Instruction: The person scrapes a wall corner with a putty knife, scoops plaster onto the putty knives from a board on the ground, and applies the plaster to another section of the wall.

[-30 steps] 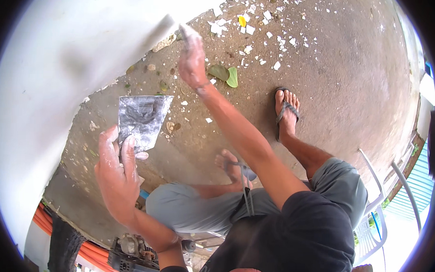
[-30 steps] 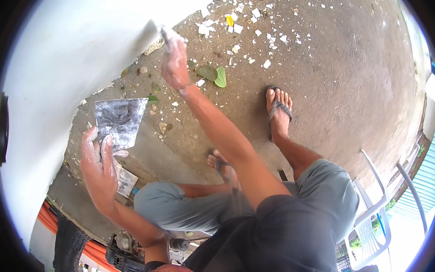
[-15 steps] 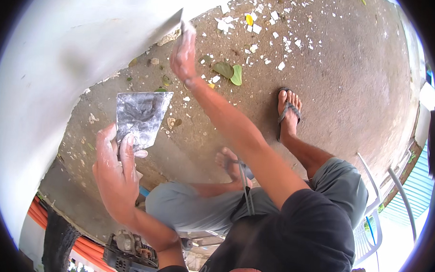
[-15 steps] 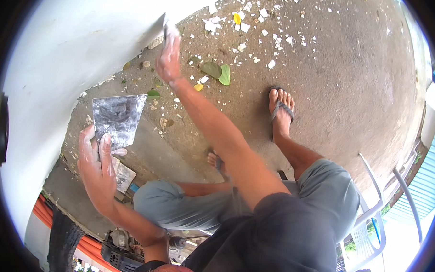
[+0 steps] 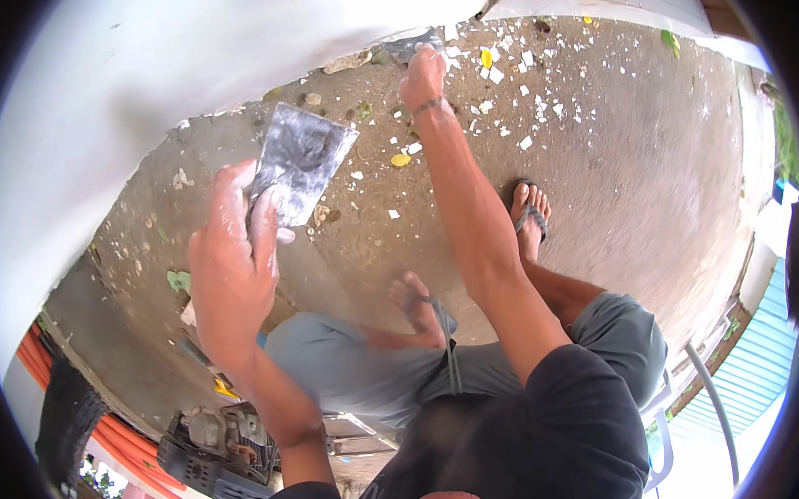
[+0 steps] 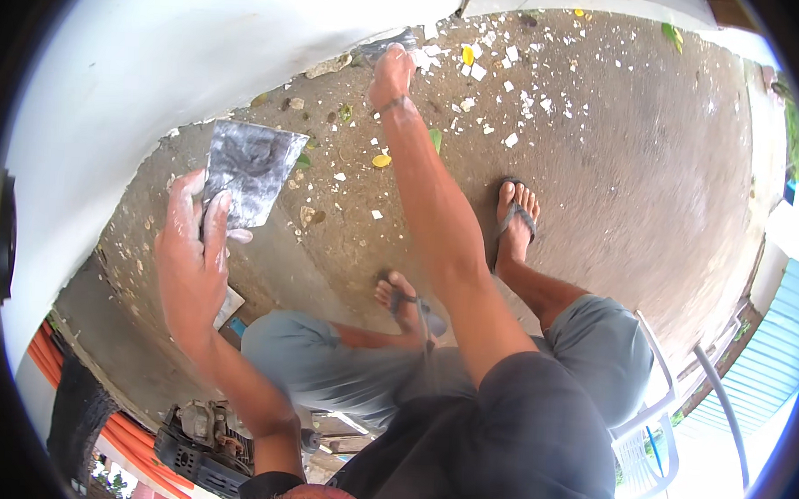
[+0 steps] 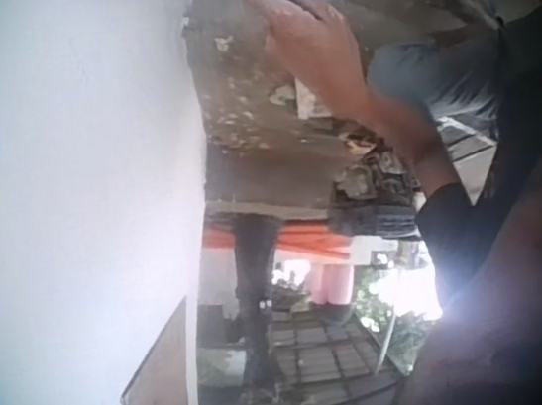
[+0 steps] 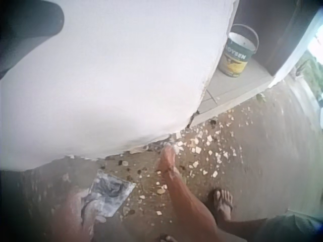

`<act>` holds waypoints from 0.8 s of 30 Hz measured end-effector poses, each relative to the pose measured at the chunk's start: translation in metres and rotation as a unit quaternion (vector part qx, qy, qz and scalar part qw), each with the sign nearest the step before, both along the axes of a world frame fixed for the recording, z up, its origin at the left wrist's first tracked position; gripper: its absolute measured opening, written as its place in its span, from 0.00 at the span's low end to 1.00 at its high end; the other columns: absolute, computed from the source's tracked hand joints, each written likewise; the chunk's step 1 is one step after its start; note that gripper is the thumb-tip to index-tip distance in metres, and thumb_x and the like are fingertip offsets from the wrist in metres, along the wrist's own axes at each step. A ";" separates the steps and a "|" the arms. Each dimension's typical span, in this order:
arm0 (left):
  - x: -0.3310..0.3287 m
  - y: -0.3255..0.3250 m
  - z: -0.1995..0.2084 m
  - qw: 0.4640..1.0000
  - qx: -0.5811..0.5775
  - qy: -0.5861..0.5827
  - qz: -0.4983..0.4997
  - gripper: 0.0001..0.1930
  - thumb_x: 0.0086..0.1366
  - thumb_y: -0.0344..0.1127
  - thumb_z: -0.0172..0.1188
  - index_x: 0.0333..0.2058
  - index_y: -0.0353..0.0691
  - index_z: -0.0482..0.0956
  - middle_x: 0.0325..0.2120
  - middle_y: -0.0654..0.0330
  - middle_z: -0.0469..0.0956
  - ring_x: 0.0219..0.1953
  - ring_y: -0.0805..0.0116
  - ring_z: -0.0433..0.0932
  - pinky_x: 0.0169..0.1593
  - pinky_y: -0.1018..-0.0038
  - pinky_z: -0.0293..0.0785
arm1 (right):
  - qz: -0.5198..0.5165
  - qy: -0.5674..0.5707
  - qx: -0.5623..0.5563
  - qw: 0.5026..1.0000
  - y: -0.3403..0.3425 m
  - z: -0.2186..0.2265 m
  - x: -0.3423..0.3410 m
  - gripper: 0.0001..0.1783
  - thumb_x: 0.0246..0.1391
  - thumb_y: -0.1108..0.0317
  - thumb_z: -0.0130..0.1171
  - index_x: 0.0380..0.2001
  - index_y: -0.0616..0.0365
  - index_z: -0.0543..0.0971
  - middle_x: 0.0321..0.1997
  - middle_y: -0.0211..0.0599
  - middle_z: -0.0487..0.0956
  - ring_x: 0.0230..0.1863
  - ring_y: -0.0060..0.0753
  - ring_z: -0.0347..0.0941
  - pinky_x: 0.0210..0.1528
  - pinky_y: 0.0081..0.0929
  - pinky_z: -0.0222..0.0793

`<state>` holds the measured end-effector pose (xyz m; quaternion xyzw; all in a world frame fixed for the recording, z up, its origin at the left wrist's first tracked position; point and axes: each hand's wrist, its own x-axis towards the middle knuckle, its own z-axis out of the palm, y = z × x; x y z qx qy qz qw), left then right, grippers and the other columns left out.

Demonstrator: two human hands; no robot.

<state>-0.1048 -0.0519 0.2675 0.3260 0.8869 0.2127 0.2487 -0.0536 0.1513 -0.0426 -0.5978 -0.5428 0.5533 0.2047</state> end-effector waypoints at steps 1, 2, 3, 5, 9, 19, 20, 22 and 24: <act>0.001 0.000 0.000 1.000 0.003 -0.001 -0.001 0.12 0.68 0.31 0.52 0.49 0.40 0.70 0.28 0.46 0.78 0.28 0.49 0.80 0.32 0.64 0.72 | -0.156 0.145 -0.093 0.973 0.007 -0.001 -0.013 0.11 0.57 0.72 0.44 0.34 0.68 0.75 0.35 0.44 0.78 0.36 0.36 0.77 0.37 0.26 0.76; 0.001 0.000 -0.001 1.000 0.006 -0.003 -0.002 0.12 0.68 0.31 0.52 0.49 0.41 0.70 0.28 0.45 0.78 0.29 0.46 0.79 0.32 0.61 0.72 | -0.303 0.283 -0.182 0.892 0.017 -0.001 -0.022 0.09 0.55 0.76 0.47 0.32 0.70 0.77 0.35 0.47 0.80 0.38 0.39 0.78 0.41 0.27 0.77; 0.002 0.003 -0.002 1.000 0.013 -0.007 -0.001 0.12 0.68 0.31 0.52 0.49 0.41 0.70 0.28 0.45 0.78 0.29 0.46 0.79 0.32 0.61 0.72 | -0.301 0.281 -0.175 0.894 0.031 -0.008 -0.025 0.09 0.55 0.76 0.47 0.32 0.70 0.77 0.35 0.47 0.80 0.38 0.39 0.78 0.41 0.27 0.77; 0.001 0.007 -0.003 1.000 -0.004 -0.015 -0.013 0.12 0.67 0.33 0.52 0.48 0.42 0.70 0.28 0.43 0.78 0.31 0.42 0.78 0.32 0.56 0.70 | -0.101 0.188 -0.083 0.973 0.048 -0.005 -0.027 0.09 0.54 0.78 0.49 0.30 0.70 0.79 0.35 0.51 0.81 0.39 0.41 0.79 0.43 0.29 0.77; -0.008 0.001 -0.008 0.999 -0.014 0.024 -0.045 0.12 0.67 0.34 0.52 0.48 0.42 0.69 0.28 0.43 0.78 0.32 0.40 0.77 0.32 0.53 0.69 | 0.263 -0.191 0.346 0.880 0.022 0.066 -0.014 0.17 0.60 0.71 0.42 0.27 0.63 0.81 0.33 0.49 0.80 0.34 0.37 0.77 0.39 0.30 0.75; -0.008 0.004 -0.012 0.998 -0.030 0.006 -0.045 0.12 0.68 0.34 0.52 0.49 0.41 0.69 0.26 0.42 0.77 0.32 0.38 0.76 0.32 0.52 0.68 | -0.194 0.248 -0.087 0.945 -0.005 -0.015 0.021 0.12 0.55 0.74 0.41 0.37 0.66 0.73 0.34 0.41 0.75 0.30 0.26 0.67 0.28 0.27 0.63; -0.004 0.009 -0.012 0.998 -0.020 0.012 -0.056 0.13 0.68 0.34 0.52 0.49 0.41 0.68 0.26 0.42 0.77 0.32 0.38 0.76 0.32 0.52 0.68 | -0.199 0.245 -0.076 0.946 0.018 -0.036 0.023 0.12 0.55 0.74 0.41 0.37 0.66 0.73 0.34 0.41 0.75 0.30 0.26 0.67 0.28 0.27 0.63; -0.005 0.009 -0.011 0.999 -0.026 -0.006 -0.043 0.13 0.67 0.33 0.52 0.49 0.41 0.68 0.26 0.42 0.77 0.32 0.38 0.76 0.32 0.52 0.68 | -0.117 0.098 -0.067 0.986 0.035 -0.041 0.015 0.12 0.56 0.74 0.43 0.36 0.67 0.76 0.34 0.44 0.75 0.34 0.31 0.71 0.32 0.28 0.69; -0.011 -0.003 -0.010 0.999 -0.050 -0.012 -0.015 0.13 0.67 0.33 0.53 0.49 0.41 0.68 0.26 0.42 0.78 0.32 0.38 0.76 0.32 0.52 0.68 | -0.074 0.041 -0.093 0.992 0.010 -0.012 -0.001 0.12 0.57 0.74 0.44 0.35 0.68 0.77 0.33 0.45 0.75 0.36 0.35 0.74 0.36 0.29 0.72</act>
